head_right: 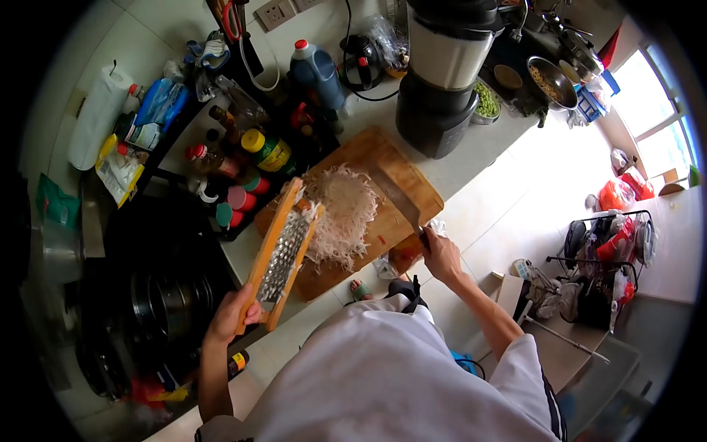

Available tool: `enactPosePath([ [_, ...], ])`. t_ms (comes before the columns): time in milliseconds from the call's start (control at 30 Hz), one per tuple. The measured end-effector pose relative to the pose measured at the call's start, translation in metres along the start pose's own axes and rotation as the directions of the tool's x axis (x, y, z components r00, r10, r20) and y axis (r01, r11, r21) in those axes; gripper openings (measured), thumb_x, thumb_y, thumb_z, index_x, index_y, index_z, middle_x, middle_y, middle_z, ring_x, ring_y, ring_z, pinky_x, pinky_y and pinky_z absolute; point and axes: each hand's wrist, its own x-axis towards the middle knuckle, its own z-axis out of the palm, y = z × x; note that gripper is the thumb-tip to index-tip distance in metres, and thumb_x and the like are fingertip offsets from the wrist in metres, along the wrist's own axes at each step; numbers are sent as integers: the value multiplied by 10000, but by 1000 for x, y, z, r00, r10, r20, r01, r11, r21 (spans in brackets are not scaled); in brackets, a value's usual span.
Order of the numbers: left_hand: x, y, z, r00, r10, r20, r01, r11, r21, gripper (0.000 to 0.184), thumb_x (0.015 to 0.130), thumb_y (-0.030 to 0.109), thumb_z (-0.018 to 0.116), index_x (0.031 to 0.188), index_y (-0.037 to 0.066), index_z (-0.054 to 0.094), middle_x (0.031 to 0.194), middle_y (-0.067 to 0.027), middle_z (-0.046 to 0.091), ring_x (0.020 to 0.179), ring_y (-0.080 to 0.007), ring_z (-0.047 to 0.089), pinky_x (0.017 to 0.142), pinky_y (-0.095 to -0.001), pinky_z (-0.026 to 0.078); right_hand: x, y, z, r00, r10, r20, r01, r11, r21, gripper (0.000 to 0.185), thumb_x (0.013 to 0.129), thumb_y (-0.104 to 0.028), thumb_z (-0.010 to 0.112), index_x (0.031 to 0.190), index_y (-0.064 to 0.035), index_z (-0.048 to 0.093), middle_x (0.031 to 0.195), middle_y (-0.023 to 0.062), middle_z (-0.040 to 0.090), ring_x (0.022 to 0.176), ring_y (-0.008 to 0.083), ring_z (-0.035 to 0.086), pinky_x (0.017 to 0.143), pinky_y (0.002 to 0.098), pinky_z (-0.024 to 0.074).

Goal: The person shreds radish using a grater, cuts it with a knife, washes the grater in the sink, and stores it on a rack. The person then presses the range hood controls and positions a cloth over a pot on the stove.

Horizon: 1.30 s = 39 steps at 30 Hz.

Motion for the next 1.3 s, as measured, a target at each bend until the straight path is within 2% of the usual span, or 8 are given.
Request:
enactPosePath([
  [100, 17, 31, 18, 995, 83, 50, -93, 955, 281, 541, 957, 426, 371, 589, 43, 468, 498, 11, 395, 482, -81, 370, 474, -235, 296, -17, -5, 1, 994, 62, -91, -45, 983, 179, 423, 779, -152, 598, 1171, -47, 481, 834, 228, 615, 764, 413, 587, 647, 453, 467],
  [333, 81, 95, 61, 935, 282, 214, -354, 761, 544, 597, 930, 436, 421, 475, 50, 433, 438, 13, 409, 434, -78, 397, 440, -252, 307, -60, -18, -20, 968, 212, -134, -161, 934, 318, 427, 775, -146, 620, 1165, -41, 482, 786, 224, 610, 728, 415, 583, 628, 444, 456],
  [567, 198, 83, 77, 989, -18, 147, -66, 835, 546, 569, 901, 489, 469, 512, 76, 431, 481, 10, 410, 443, -77, 380, 449, -233, 310, -92, -3, -3, 960, 259, -107, -198, 899, 391, 396, 780, -170, 627, 1133, -36, 506, 789, 221, 613, 723, 407, 588, 627, 438, 459],
  [700, 183, 90, 80, 988, 16, 156, -80, 908, 411, 546, 886, 435, 533, 511, 44, 464, 483, 6, 399, 433, -79, 391, 420, -230, 311, -102, -7, -7, 957, 262, -122, -191, 889, 416, 385, 806, -200, 624, 1125, -16, 512, 774, 223, 612, 701, 398, 593, 615, 422, 466],
  [900, 176, 92, 74, 994, -7, 106, -62, 770, 635, 570, 901, 451, 477, 524, 25, 513, 461, -28, 434, 447, -118, 438, 456, -278, 363, -99, -7, -2, 957, 273, -102, -186, 841, 509, 371, 820, -214, 618, 1099, 12, 529, 757, 230, 605, 687, 391, 596, 624, 396, 474],
  [1033, 135, 91, 82, 934, 294, 201, -287, 288, 914, 506, 878, 355, 495, 573, -40, 575, 544, -199, 551, 521, -322, 549, 550, -395, 426, -94, -6, 1, 955, 282, -96, -185, 814, 551, 383, 807, -188, 610, 1112, 25, 517, 756, 231, 601, 677, 378, 593, 628, 386, 470],
  [1133, 124, 74, 83, 793, 473, 384, -346, -168, 923, 460, 857, 332, 517, 583, -30, 595, 609, -216, 585, 609, -341, 570, 654, -404, 439, -92, -5, 3, 951, 298, -84, -200, 800, 566, 397, 795, -176, 609, 1119, 31, 512, 762, 234, 598, 685, 369, 594, 637, 382, 467],
  [1300, 114, 61, 84, 660, 569, 490, -261, -438, 860, 325, 760, 279, 655, 624, -5, 575, 638, -141, 540, 738, -291, 510, 791, -392, 395, -92, 0, 10, 928, 373, -5, -288, 723, 628, 428, 785, -180, 617, 1130, 47, 502, 757, 235, 593, 713, 364, 598, 658, 386, 465],
])
